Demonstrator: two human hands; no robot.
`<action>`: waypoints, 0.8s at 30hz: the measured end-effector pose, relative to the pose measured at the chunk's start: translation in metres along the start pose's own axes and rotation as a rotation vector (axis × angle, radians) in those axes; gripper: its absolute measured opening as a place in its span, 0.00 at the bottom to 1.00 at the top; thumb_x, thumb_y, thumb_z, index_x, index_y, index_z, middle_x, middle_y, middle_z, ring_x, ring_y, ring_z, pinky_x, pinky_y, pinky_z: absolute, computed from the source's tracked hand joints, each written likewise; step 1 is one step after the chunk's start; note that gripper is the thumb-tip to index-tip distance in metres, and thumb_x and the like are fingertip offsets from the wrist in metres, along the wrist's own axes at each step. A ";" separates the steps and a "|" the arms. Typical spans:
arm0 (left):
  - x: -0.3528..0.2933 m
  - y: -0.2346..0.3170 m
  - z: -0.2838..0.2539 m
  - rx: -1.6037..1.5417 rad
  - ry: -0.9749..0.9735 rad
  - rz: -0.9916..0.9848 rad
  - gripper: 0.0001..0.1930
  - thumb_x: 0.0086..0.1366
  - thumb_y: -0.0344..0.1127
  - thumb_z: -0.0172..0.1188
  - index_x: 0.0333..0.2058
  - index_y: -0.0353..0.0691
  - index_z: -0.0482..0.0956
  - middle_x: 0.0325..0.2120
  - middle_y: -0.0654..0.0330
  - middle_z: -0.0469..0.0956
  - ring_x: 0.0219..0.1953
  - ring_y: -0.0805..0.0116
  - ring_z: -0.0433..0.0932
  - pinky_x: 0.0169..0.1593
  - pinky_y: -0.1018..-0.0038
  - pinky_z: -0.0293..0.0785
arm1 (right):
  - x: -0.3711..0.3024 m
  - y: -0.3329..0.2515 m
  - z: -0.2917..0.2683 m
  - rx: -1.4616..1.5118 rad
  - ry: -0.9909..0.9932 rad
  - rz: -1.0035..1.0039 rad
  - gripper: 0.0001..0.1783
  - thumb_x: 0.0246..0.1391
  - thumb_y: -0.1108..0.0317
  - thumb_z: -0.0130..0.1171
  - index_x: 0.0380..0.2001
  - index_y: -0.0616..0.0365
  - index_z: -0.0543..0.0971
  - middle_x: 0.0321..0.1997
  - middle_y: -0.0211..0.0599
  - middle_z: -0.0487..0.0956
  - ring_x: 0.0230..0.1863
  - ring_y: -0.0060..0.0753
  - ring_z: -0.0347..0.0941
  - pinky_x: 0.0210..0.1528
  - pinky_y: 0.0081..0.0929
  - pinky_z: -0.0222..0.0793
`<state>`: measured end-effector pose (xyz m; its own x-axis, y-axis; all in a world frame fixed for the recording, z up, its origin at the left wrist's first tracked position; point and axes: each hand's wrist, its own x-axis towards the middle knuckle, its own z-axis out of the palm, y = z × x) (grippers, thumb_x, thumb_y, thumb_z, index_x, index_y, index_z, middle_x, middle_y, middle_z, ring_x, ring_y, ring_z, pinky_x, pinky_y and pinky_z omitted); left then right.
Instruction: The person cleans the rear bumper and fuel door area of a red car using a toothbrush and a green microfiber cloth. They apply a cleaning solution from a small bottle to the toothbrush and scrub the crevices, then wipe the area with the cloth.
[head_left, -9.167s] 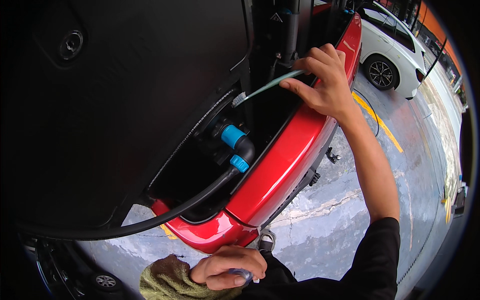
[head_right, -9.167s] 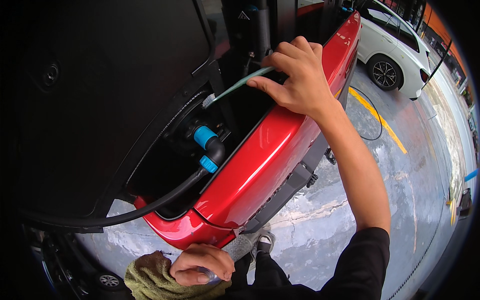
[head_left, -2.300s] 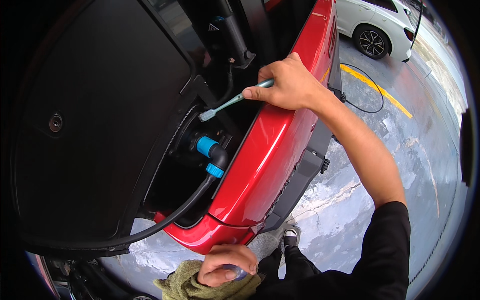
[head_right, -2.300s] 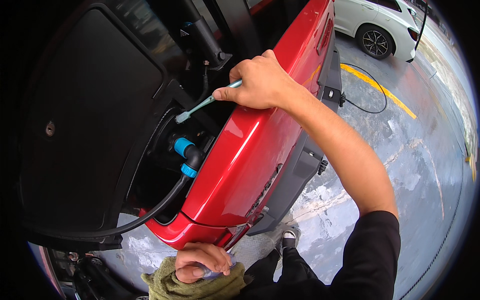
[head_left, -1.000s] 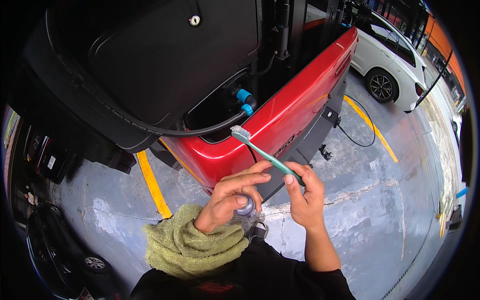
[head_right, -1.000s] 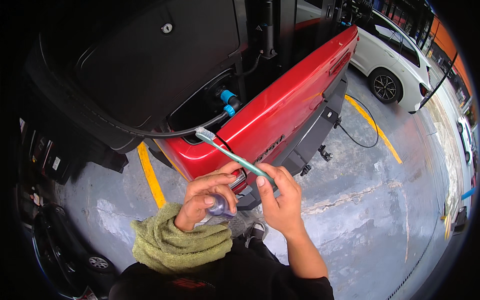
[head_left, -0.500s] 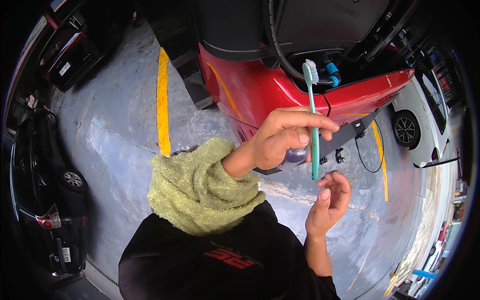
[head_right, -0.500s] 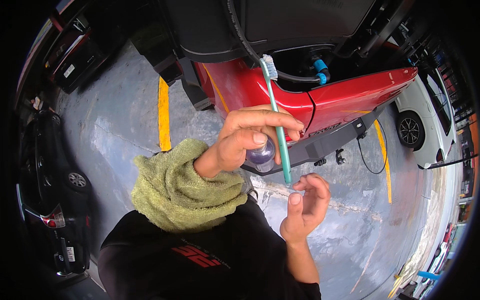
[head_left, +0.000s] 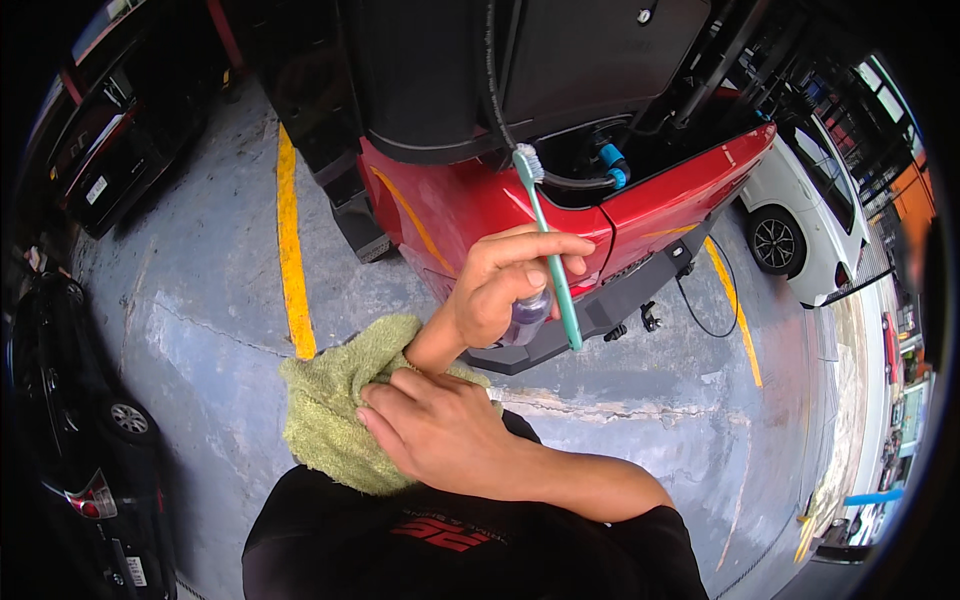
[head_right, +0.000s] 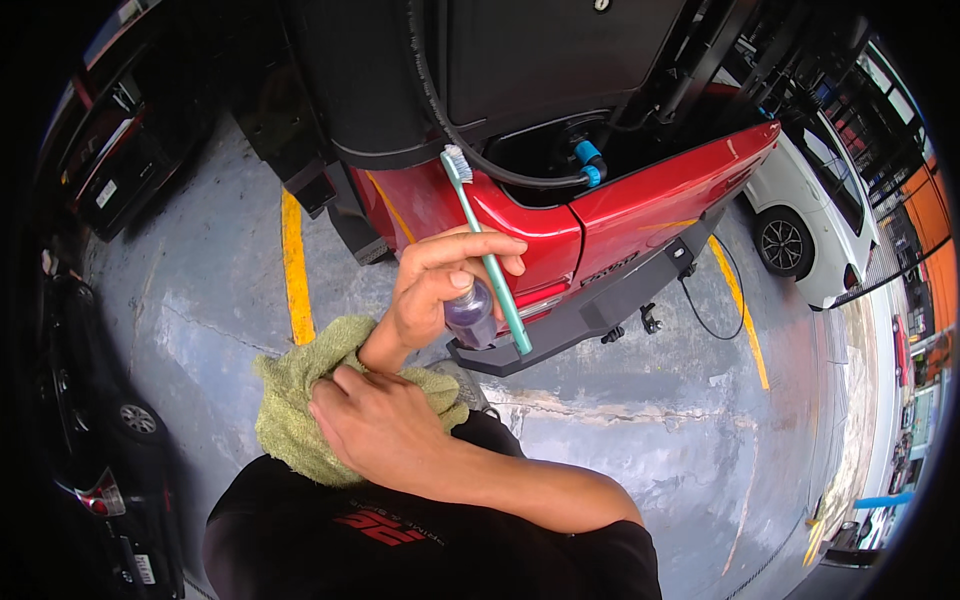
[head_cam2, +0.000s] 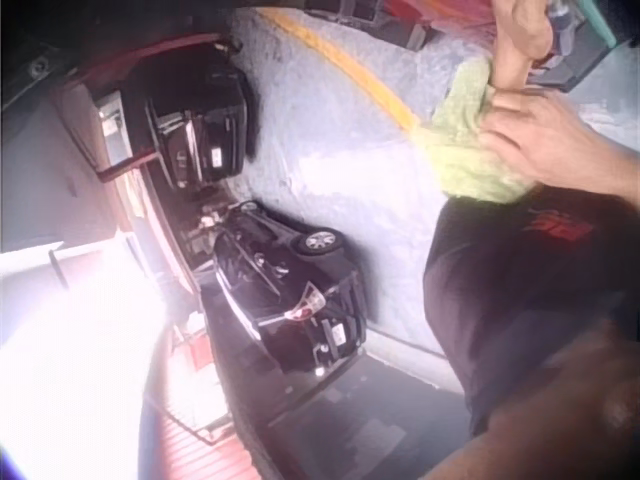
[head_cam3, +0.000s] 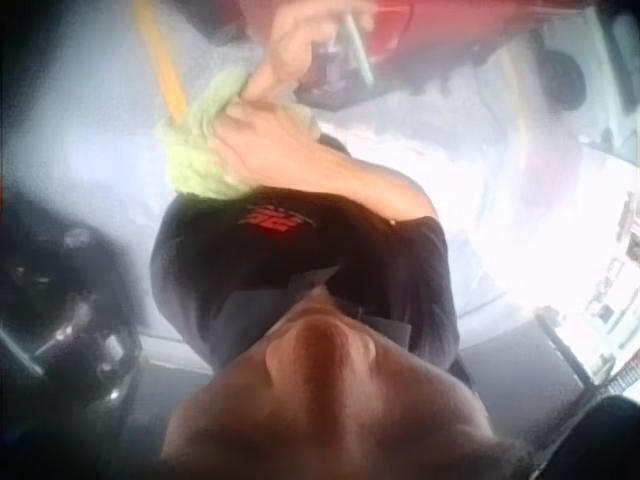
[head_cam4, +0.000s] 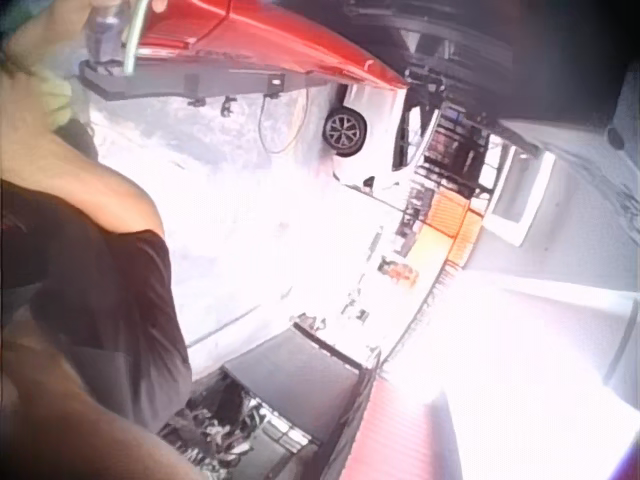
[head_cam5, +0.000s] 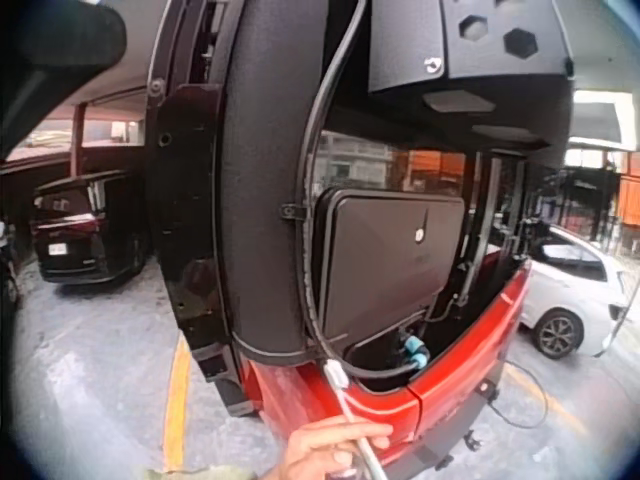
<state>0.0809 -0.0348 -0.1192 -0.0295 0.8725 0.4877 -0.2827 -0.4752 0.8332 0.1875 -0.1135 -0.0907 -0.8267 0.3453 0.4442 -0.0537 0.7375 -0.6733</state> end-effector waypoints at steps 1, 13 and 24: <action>-0.003 0.001 -0.003 0.010 0.016 -0.002 0.30 0.59 0.40 0.50 0.53 0.17 0.76 0.42 0.43 0.79 0.31 0.57 0.84 0.36 0.70 0.82 | 0.002 0.003 0.003 0.037 0.002 -0.053 0.09 0.59 0.67 0.64 0.40 0.60 0.82 0.29 0.35 0.73 0.26 0.39 0.75 0.28 0.33 0.72; -0.035 0.020 -0.028 0.105 0.184 -0.003 0.31 0.59 0.44 0.52 0.52 0.18 0.77 0.42 0.42 0.79 0.36 0.55 0.84 0.39 0.68 0.83 | -0.065 -0.007 -0.102 1.131 0.326 -0.095 0.12 0.73 0.57 0.47 0.46 0.54 0.65 0.49 0.62 0.78 0.57 0.61 0.74 0.69 0.61 0.55; -0.058 0.043 -0.034 0.214 0.163 0.140 0.29 0.65 0.45 0.49 0.52 0.22 0.75 0.38 0.42 0.75 0.26 0.52 0.82 0.37 0.58 0.84 | -0.027 0.135 -0.243 0.291 0.758 0.278 0.30 0.67 0.63 0.60 0.66 0.66 0.68 0.54 0.38 0.78 0.57 0.29 0.73 0.61 0.28 0.68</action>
<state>0.0382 -0.1018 -0.1199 -0.2129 0.7950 0.5680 -0.0574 -0.5905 0.8050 0.3386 0.1180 -0.0494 -0.2387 0.8625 0.4462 -0.1319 0.4264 -0.8949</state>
